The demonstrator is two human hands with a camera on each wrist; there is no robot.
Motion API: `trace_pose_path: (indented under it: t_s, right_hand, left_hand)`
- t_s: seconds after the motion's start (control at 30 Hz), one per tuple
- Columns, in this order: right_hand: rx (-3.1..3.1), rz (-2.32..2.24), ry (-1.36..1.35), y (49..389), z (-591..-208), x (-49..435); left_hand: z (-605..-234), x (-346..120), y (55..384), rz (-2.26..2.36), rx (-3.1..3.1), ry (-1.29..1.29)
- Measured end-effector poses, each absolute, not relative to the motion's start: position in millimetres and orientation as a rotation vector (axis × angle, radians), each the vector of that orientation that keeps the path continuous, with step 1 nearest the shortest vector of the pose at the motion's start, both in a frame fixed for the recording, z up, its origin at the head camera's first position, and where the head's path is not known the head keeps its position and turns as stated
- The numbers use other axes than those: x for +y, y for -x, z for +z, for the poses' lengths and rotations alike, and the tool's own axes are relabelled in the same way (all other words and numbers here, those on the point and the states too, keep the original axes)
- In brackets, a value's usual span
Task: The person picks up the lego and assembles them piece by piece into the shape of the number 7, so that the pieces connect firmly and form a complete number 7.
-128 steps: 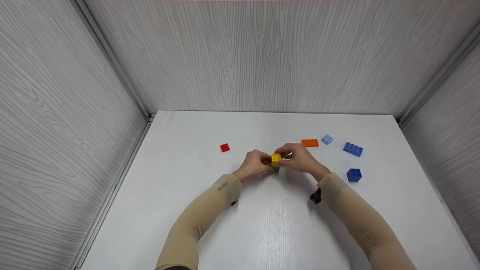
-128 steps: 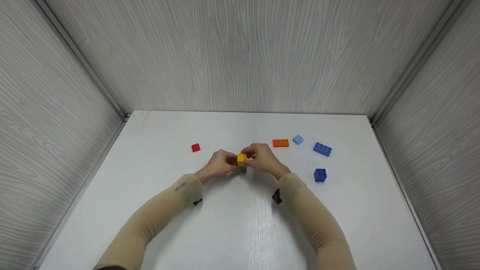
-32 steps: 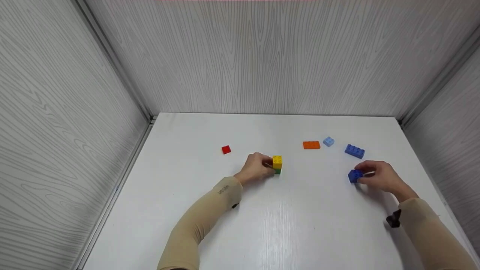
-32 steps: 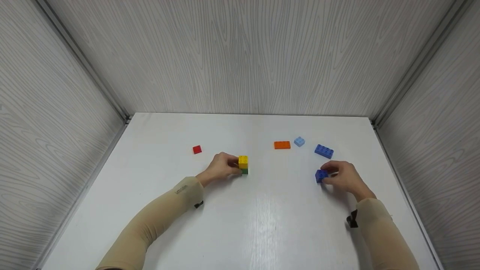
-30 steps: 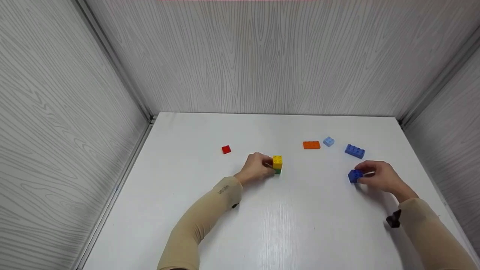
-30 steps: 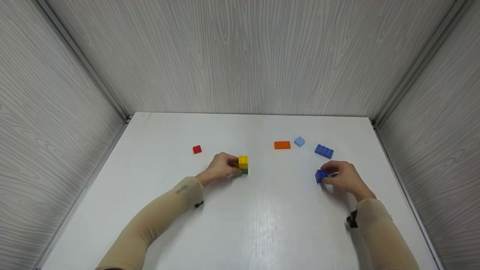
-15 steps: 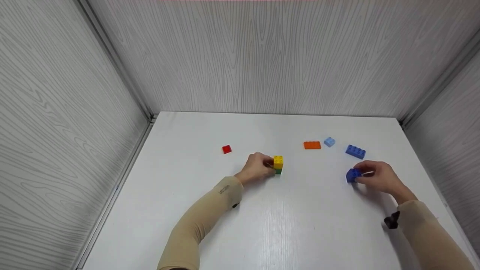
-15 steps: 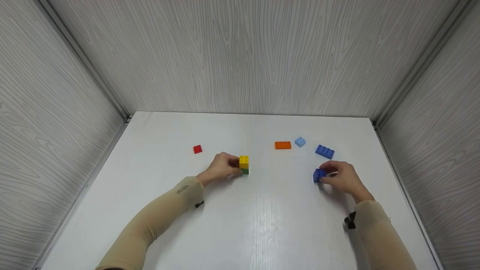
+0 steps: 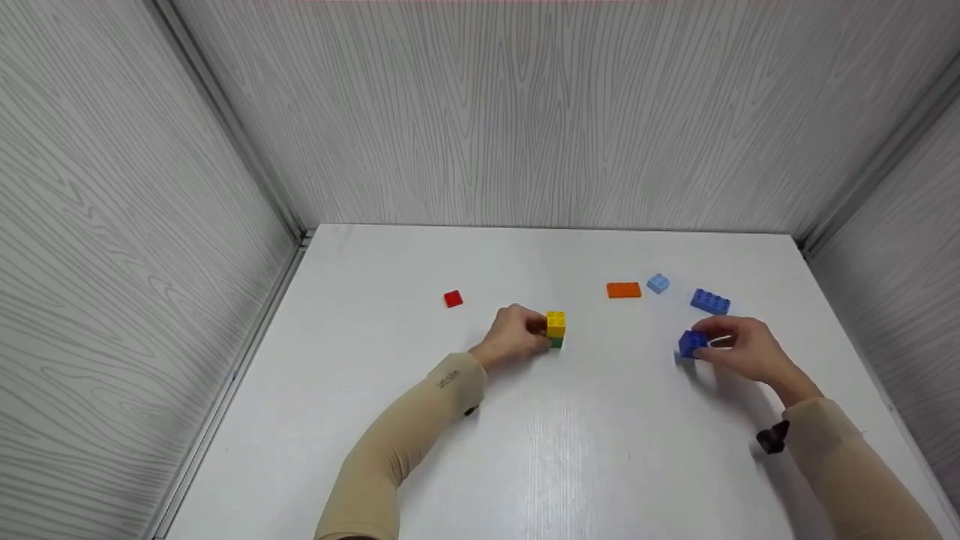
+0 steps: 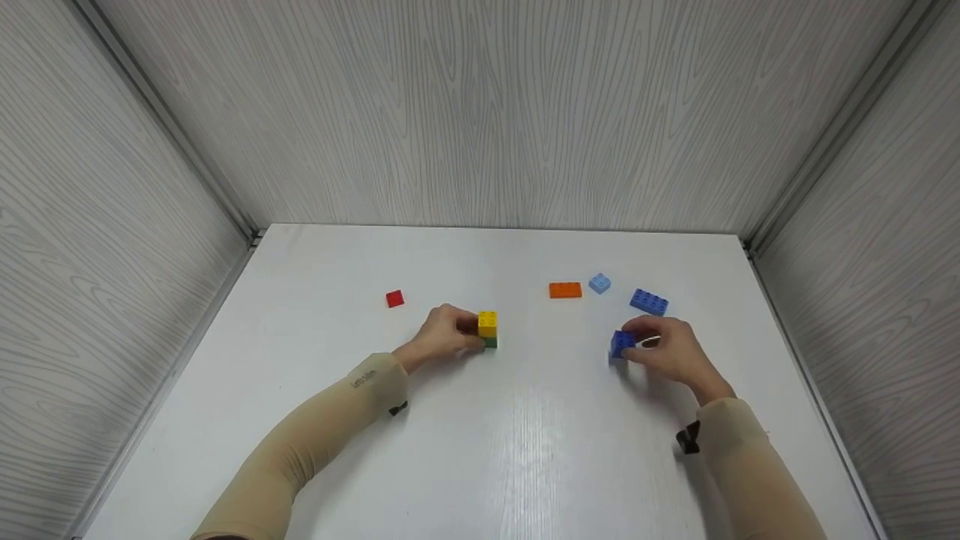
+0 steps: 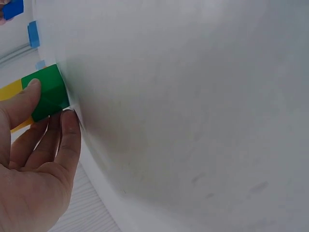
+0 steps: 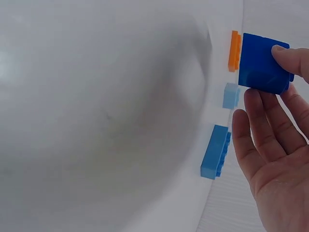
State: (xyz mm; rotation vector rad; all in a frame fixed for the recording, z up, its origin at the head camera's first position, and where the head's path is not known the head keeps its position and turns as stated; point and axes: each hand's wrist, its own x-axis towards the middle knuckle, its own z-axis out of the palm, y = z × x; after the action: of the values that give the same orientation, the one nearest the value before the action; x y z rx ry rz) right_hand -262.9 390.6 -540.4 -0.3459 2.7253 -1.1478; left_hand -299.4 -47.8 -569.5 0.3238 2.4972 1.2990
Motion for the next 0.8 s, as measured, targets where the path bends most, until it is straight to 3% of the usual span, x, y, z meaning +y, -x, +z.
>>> trace_pose_path:
  t_s: [0.8]
  right_hand:
    - [2.707, -1.284, 0.498, 275, -534, 326]
  left_hand:
    - [-567, -48, 299, 1.29, 2.49, -0.309]
